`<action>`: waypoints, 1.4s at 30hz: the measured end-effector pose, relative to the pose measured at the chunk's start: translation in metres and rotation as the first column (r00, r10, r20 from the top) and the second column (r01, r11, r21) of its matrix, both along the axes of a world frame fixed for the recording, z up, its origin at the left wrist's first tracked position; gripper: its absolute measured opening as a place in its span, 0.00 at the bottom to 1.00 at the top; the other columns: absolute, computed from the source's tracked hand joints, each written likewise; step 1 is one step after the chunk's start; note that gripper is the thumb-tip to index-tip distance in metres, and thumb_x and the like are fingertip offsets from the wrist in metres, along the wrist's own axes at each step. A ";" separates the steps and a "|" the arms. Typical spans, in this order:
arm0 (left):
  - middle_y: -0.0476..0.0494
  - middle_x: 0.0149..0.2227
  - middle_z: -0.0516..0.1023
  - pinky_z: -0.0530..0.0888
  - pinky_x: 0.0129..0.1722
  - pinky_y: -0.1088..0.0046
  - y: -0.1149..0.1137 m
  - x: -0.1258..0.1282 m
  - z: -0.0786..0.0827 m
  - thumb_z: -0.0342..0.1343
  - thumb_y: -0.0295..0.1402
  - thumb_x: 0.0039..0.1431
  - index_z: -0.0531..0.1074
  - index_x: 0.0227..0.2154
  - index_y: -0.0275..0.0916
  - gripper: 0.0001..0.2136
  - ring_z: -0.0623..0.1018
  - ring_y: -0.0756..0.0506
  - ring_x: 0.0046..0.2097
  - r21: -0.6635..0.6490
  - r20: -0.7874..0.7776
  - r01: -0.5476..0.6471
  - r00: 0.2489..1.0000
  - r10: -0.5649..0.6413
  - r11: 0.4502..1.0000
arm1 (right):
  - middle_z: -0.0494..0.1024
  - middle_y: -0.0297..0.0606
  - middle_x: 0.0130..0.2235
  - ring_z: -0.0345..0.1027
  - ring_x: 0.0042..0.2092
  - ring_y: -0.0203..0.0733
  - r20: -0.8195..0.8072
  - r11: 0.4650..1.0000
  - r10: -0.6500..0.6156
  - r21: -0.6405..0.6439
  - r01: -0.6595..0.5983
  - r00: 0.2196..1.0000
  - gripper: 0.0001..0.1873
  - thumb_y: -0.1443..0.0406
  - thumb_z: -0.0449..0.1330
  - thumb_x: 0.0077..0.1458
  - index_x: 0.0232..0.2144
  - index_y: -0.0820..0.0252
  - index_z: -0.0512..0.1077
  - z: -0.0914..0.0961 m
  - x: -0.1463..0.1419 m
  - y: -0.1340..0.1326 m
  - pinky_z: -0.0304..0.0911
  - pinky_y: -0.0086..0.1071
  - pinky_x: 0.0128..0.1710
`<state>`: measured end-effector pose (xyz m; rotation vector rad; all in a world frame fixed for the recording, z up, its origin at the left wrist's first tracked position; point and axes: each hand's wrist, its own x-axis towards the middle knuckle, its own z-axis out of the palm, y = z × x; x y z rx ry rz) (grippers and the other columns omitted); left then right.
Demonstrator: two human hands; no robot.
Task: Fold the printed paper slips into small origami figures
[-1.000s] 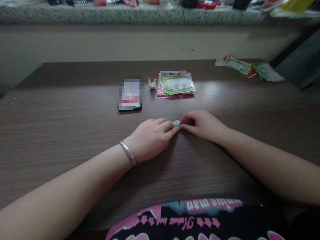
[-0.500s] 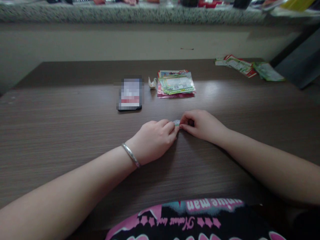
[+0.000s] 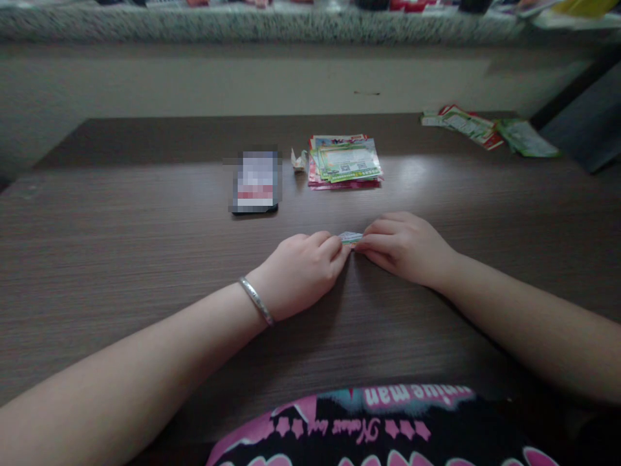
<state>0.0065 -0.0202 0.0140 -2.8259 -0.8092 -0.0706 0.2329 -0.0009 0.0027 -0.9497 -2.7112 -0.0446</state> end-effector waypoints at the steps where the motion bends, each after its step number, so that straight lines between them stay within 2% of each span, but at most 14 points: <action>1: 0.41 0.39 0.74 0.73 0.34 0.66 0.000 0.000 0.000 0.45 0.28 0.64 0.69 0.50 0.34 0.14 0.74 0.42 0.40 0.002 -0.002 -0.001 1.000 0.001 1.000 | 0.78 0.39 0.36 0.66 0.37 0.42 0.015 1.000 0.000 0.017 0.000 1.000 0.14 0.62 0.51 0.63 0.38 0.55 0.77 -0.001 -0.001 -0.001 0.57 0.34 0.38; 6: 0.40 0.38 0.75 0.71 0.34 0.68 0.000 0.001 0.000 0.46 0.29 0.64 0.71 0.49 0.35 0.14 0.75 0.44 0.39 0.037 0.012 -0.002 1.000 0.001 0.999 | 0.77 0.40 0.35 0.66 0.37 0.41 0.002 0.999 -0.033 0.015 0.033 0.999 0.13 0.62 0.52 0.62 0.37 0.56 0.77 -0.003 -0.004 0.001 0.57 0.34 0.38; 10: 0.40 0.36 0.75 0.71 0.41 0.64 0.000 0.003 0.000 0.48 0.30 0.63 0.72 0.46 0.33 0.13 0.75 0.43 0.39 0.053 0.031 0.006 0.999 -0.008 0.999 | 0.76 0.39 0.33 0.67 0.36 0.42 -0.038 0.991 -0.077 -0.116 0.072 0.996 0.10 0.65 0.54 0.59 0.34 0.58 0.76 -0.002 -0.007 0.006 0.58 0.33 0.38; 13: 0.41 0.37 0.75 0.71 0.40 0.64 0.000 0.003 0.000 0.48 0.30 0.62 0.72 0.47 0.34 0.13 0.75 0.42 0.39 0.050 0.022 0.003 1.000 -0.004 0.999 | 0.76 0.38 0.33 0.67 0.35 0.40 -0.079 0.973 -0.101 -0.216 0.082 0.992 0.08 0.67 0.56 0.56 0.33 0.59 0.76 0.000 -0.010 0.009 0.58 0.32 0.36; 15: 0.42 0.37 0.75 0.71 0.39 0.64 0.000 0.002 0.000 0.48 0.30 0.62 0.72 0.46 0.35 0.13 0.75 0.42 0.38 0.050 0.017 0.001 1.000 -0.002 0.999 | 0.76 0.38 0.33 0.67 0.35 0.40 -0.084 0.971 -0.102 -0.226 0.081 0.991 0.08 0.67 0.56 0.55 0.32 0.59 0.76 0.001 -0.010 0.009 0.58 0.32 0.36; 19: 0.42 0.38 0.75 0.70 0.38 0.64 0.000 0.001 0.000 0.48 0.30 0.63 0.72 0.46 0.36 0.13 0.75 0.42 0.39 0.044 0.016 0.001 1.000 -0.002 0.999 | 0.75 0.39 0.32 0.67 0.35 0.41 -0.046 0.982 -0.105 -0.161 0.096 0.993 0.09 0.67 0.55 0.56 0.33 0.58 0.77 0.001 -0.011 0.006 0.58 0.33 0.36; 25: 0.42 0.38 0.75 0.71 0.38 0.65 0.001 0.001 0.000 0.47 0.30 0.62 0.70 0.50 0.35 0.15 0.75 0.42 0.41 0.012 0.010 -0.011 1.000 0.011 1.000 | 0.77 0.40 0.35 0.67 0.37 0.41 -0.005 0.997 -0.048 -0.062 0.047 0.999 0.10 0.66 0.55 0.58 0.34 0.58 0.77 -0.001 -0.007 0.003 0.58 0.33 0.37; 32: 0.42 0.41 0.75 0.72 0.39 0.64 0.001 0.000 0.000 0.46 0.30 0.63 0.70 0.50 0.35 0.15 0.74 0.42 0.43 -0.012 0.015 -0.008 1.000 0.008 1.000 | 0.77 0.37 0.35 0.66 0.35 0.39 -0.001 0.996 0.005 0.092 -0.005 1.000 0.11 0.65 0.54 0.61 0.39 0.54 0.78 -0.006 -0.001 -0.001 0.55 0.32 0.33; 42: 0.42 0.40 0.74 0.71 0.40 0.64 0.000 0.000 0.000 0.48 0.31 0.61 0.71 0.49 0.34 0.16 0.73 0.41 0.43 -0.048 0.018 -0.026 0.999 0.027 0.999 | 0.75 0.36 0.34 0.64 0.34 0.39 0.128 0.995 0.006 0.100 -0.018 0.992 0.11 0.64 0.54 0.61 0.36 0.54 0.77 0.003 -0.006 0.000 0.51 0.33 0.31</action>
